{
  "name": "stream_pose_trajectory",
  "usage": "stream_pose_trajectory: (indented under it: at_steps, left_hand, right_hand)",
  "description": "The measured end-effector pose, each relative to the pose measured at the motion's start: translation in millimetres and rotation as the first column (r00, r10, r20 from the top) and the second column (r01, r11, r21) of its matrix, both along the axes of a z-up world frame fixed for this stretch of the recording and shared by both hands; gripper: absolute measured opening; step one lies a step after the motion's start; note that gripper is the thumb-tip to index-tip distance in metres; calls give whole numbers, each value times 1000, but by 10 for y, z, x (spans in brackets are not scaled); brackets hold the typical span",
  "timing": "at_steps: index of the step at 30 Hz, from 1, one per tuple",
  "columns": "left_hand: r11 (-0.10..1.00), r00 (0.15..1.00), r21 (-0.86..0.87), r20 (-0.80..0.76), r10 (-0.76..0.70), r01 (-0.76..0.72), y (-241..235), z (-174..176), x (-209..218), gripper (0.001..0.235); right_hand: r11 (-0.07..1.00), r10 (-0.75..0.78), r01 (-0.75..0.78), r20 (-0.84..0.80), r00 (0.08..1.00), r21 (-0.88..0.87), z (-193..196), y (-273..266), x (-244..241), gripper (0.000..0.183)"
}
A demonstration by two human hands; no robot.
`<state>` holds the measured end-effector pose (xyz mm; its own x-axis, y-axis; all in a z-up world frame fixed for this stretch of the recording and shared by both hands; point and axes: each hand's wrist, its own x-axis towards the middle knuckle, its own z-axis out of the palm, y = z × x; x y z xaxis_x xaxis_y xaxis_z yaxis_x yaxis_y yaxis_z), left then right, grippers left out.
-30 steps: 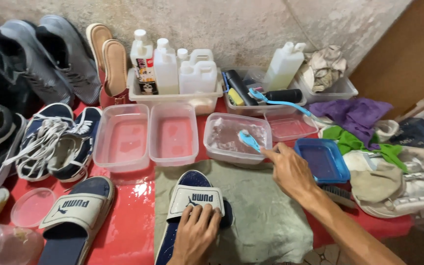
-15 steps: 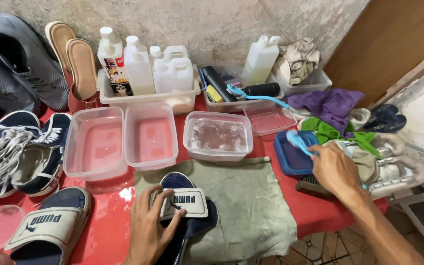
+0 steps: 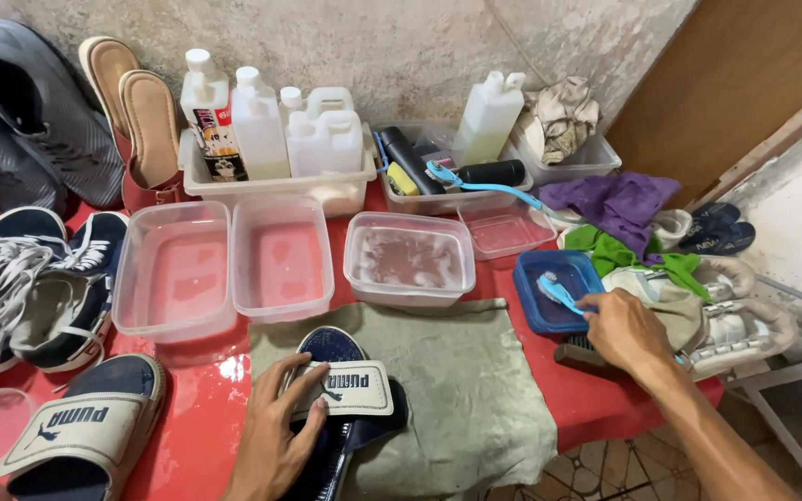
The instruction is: The person scrubs a blue Puma slide with a blue toothbrush, repeatedly dipping the brush into a container of soapy water. They clean the footbed, the strap, and the sides of the slide, holding it with their left hand while scrubbing with their right.
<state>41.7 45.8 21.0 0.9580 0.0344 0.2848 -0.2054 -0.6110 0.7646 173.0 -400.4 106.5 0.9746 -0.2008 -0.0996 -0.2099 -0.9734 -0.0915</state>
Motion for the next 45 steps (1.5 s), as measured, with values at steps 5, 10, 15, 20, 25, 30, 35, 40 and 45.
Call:
stream_pose_trajectory:
  at_steps: [5, 10, 15, 20, 25, 30, 35, 40, 45]
  left_hand:
    - [997, 998, -60, 42, -39, 42, 22, 33, -34, 47]
    - [990, 999, -131, 17, -47, 49, 71, -13, -37, 69]
    - [969, 999, -243, -3, -37, 35, 88, 50, -83, 85]
    - [956, 1000, -294, -22, -21, 13, 80, 80, -106, 109]
    - [927, 999, -375, -1, -32, 30, 106, 56, -124, 118]
    - [948, 995, -319, -98, -5, -27, 105, 71, -141, 129]
    - [952, 999, -306, -36, 16, -27, 91, -20, -95, 132]
    - [946, 995, -319, -99, 20, -50, 106, 66, -104, 133]
    - [966, 992, -252, -120, 34, -63, 96, 8, -103, 133]
  right_hand:
    - [1000, 31, -32, 117, 993, -1, 68, 86, -103, 35]
    - [962, 194, -222, 172, 966, 161, 491, 670, -415, 44]
    - [774, 561, -573, 128, 818, 270, 243, 1339, -673, 57]
    - [692, 722, -689, -244, 648, 217, 34, 2149, -856, 64]
    - [535, 842, -827, -193, 505, 171, -306, 2401, -832, 67]
    - [582, 802, -813, -167, 573, 8, -242, 2438, -670, 58]
    - [511, 833, -857, -285, 475, 65, -58, 2518, -588, 56]
    - [447, 837, -888, -400, 374, 105, -4, 2542, -651, 75]
    - [519, 797, -852, -320, 512, -69, 1, 2530, -540, 58]
